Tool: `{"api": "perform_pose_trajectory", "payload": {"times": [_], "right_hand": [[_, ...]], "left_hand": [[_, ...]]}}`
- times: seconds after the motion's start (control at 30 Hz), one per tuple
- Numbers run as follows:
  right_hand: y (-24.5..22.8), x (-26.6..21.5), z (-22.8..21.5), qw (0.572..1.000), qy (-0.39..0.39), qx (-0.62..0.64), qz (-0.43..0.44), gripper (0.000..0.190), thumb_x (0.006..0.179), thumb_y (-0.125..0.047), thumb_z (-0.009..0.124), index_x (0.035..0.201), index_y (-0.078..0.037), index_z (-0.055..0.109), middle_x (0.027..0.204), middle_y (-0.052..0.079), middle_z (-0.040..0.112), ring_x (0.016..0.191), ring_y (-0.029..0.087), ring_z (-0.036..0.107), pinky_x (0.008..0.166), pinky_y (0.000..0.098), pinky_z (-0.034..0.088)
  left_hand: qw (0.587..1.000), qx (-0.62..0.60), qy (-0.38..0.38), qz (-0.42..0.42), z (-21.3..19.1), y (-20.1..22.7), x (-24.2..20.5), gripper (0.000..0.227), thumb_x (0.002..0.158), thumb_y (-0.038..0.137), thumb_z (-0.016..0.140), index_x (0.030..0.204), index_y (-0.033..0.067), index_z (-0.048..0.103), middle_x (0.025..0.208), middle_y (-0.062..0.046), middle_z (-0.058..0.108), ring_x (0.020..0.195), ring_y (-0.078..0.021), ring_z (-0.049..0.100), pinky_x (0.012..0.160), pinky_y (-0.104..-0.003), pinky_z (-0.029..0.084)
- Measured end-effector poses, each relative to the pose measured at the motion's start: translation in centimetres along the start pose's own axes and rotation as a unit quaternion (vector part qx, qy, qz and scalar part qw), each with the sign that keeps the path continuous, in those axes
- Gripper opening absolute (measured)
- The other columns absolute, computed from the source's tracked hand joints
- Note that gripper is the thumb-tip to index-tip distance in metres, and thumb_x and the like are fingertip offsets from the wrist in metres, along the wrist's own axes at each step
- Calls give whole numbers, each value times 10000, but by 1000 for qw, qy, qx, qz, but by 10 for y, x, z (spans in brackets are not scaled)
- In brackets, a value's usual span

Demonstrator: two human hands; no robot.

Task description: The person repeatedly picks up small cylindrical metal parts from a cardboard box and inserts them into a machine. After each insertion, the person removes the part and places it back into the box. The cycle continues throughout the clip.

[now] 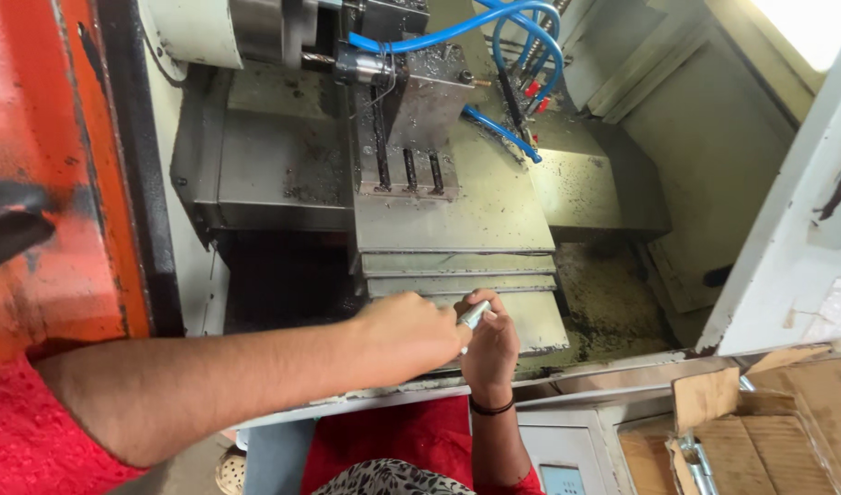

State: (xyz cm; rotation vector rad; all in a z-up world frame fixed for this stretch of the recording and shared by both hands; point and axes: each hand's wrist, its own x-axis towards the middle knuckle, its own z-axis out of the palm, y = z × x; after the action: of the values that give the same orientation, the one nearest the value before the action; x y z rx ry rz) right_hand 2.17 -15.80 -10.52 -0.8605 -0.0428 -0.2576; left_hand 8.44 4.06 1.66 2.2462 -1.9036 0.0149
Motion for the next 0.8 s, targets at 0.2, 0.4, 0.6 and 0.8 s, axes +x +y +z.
{"api": "perform_pose_trajectory", "payload": {"times": [0.2, 0.4, 0.6, 0.8], "right_hand": [[8, 7, 4, 1000, 7, 4, -5, 246, 916, -168, 528, 1095, -2, 559, 931, 127, 622, 808, 221, 596, 747, 345, 501], [11, 8, 3, 1000, -5, 3, -7, 239, 940, -164, 533, 1107, 4, 564, 875, 136, 615, 735, 220, 580, 692, 347, 495], [10, 6, -1, 999, 16, -40, -4, 238, 933, -172, 532, 1104, -9, 560, 869, 132, 623, 750, 211, 600, 695, 328, 500], [11, 3, -2, 997, 18, -68, -5, 235, 960, -166, 541, 1134, -10, 564, 898, 104, 632, 796, 169, 617, 726, 299, 502]], "left_hand": [[999, 18, 30, 22, 9, 14, -4, 73, 820, 116, 677, 839, 45, 675, 787, -151, 711, 692, -285, 746, 543, -396, 585], [1000, 6, 18, 19, 16, 19, -5, 79, 823, 121, 681, 828, 43, 680, 762, -141, 705, 658, -286, 738, 522, -404, 580], [1000, 22, 1, 21, 16, 18, -4, 90, 799, 117, 697, 832, 36, 673, 763, -139, 703, 645, -270, 736, 497, -388, 581], [999, 28, 7, 18, 16, 19, -3, 78, 804, 118, 702, 829, 47, 685, 774, -128, 711, 667, -250, 735, 510, -373, 573]]}}
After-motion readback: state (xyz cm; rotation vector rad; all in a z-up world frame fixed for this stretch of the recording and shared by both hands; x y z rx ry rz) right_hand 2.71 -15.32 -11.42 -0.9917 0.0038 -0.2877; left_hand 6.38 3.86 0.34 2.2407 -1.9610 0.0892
